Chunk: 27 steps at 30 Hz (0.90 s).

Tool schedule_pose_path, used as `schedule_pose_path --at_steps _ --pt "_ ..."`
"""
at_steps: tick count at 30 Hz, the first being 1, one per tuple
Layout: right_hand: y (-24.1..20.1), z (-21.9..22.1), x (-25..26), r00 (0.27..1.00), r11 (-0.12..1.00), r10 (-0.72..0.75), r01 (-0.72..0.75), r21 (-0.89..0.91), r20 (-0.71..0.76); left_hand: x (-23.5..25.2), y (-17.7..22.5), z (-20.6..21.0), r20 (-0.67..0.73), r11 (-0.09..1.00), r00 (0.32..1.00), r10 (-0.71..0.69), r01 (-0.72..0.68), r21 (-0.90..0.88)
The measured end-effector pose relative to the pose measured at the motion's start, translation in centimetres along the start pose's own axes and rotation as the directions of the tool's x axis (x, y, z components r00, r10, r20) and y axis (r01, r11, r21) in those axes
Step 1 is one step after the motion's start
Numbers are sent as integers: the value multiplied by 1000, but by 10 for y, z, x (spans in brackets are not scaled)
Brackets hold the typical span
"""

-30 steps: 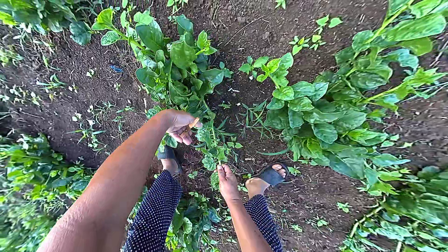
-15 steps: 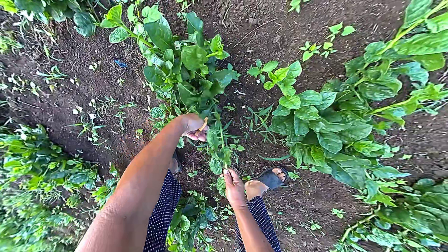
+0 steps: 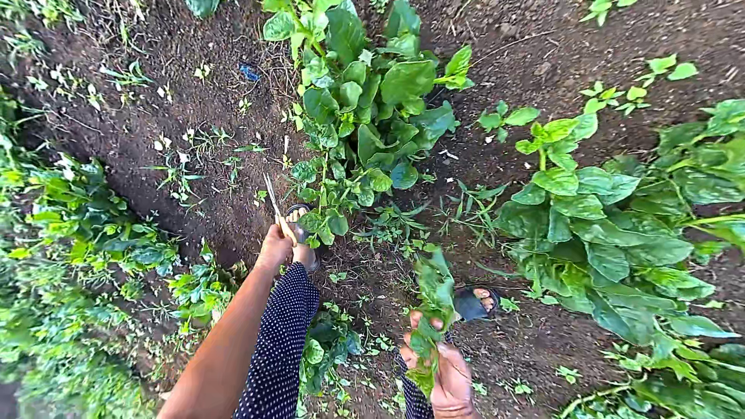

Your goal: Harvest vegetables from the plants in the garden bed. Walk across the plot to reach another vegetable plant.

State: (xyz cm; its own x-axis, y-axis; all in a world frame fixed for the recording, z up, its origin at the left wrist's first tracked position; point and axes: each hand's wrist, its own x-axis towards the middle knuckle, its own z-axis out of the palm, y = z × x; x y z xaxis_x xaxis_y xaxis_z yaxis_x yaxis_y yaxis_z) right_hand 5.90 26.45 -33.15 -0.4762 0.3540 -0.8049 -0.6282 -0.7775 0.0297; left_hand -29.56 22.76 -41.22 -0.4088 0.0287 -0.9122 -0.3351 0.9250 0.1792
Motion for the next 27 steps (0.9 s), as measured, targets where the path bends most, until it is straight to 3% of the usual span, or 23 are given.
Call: schedule_pose_path --at_steps 8,11,14,17,23,27 --pt "27 29 51 979 986 160 -163 -17 -123 -11 -10 38 71 952 996 -61 79 -297" --pt "42 59 67 911 969 113 -189 -159 -396 -8 -9 36 -27 996 999 30 -32 -86" --pt "55 66 78 883 951 67 -198 -237 -465 5 0 27 -70 982 997 46 -32 184" --pt "65 61 91 851 932 39 -220 -288 -523 16 6 27 -33 962 998 44 -33 270" --pt "79 61 131 813 896 -47 -222 -384 -581 -55 11 43 139 941 946 294 -312 135" --pt "72 65 134 881 948 53 -192 -254 -470 -97 25 79 86 821 836 542 -549 157"
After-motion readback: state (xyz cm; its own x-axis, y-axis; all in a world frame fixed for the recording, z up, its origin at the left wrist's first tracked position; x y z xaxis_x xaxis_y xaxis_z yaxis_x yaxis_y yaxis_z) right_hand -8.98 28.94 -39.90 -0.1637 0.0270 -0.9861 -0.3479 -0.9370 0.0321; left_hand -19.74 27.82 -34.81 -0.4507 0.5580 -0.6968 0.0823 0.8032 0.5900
